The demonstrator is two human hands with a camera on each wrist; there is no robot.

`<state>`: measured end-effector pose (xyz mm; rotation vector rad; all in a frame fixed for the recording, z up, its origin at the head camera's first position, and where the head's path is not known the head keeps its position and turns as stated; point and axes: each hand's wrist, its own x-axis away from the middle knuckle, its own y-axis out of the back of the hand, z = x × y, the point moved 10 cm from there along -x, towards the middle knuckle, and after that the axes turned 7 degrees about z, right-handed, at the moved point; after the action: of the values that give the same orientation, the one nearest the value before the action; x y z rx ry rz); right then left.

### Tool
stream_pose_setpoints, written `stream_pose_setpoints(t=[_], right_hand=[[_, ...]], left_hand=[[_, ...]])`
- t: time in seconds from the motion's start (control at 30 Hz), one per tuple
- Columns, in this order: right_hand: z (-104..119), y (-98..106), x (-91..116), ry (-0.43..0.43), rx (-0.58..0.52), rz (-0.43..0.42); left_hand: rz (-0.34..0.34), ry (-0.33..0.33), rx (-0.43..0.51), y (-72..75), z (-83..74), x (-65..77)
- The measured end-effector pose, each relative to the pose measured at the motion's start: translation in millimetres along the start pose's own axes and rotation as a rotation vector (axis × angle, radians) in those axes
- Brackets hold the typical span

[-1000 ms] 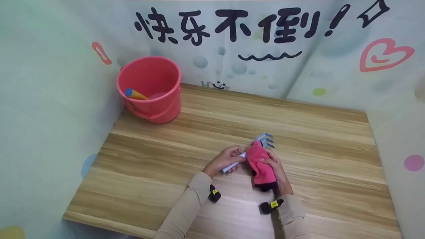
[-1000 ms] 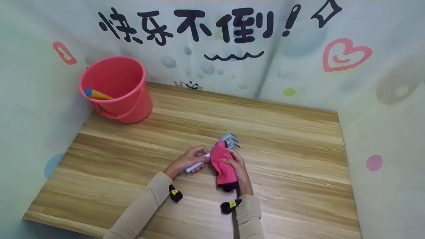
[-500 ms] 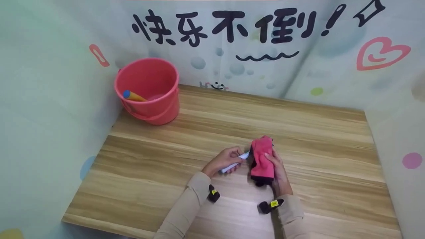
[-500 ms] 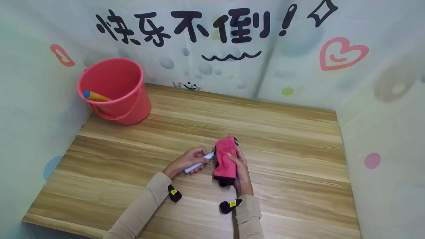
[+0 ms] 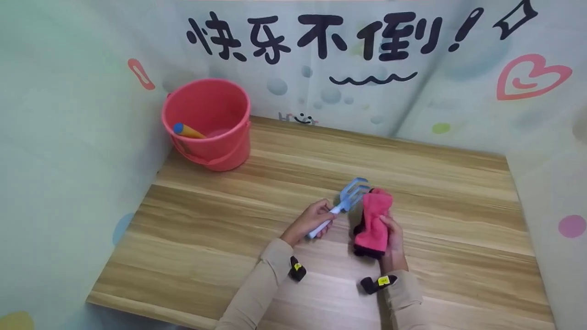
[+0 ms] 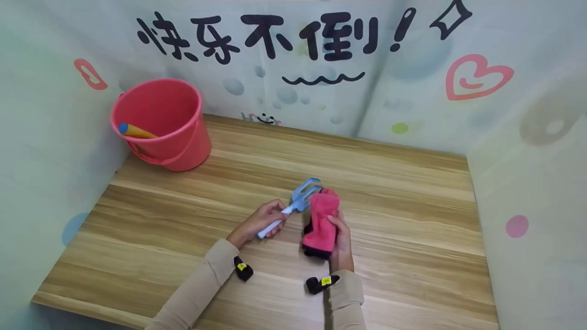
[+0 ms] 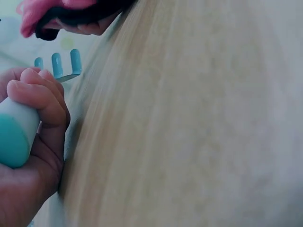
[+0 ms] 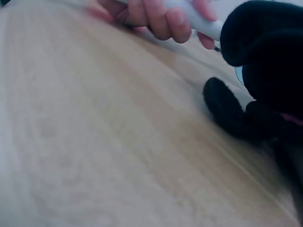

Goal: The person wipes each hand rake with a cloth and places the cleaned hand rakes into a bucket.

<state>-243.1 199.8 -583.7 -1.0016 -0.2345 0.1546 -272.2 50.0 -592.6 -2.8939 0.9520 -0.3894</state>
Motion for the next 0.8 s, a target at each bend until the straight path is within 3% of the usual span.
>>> stream_pose_setpoints(t=[0.13, 0.27, 0.67, 0.8], right_hand=[[-15, 4, 9, -0.191, 0.287, -0.082], [-23, 8, 13, -0.301, 0.398, -0.134], [-18, 13, 4, -0.272, 0.435, -0.185], [-16, 14, 2, -0.252, 0.398, -0.192]], left_hand=[[-0.004, -0.001, -0.003, 0.3, 1.0, -0.1], [0.014, -0.012, -0.031, -0.4, -0.8, 0.0], [0.077, 0.01, -0.017, -3.2, 0.1, 0.5], [0.086, 0.006, -0.02, -4.2, -1.8, -0.3]])
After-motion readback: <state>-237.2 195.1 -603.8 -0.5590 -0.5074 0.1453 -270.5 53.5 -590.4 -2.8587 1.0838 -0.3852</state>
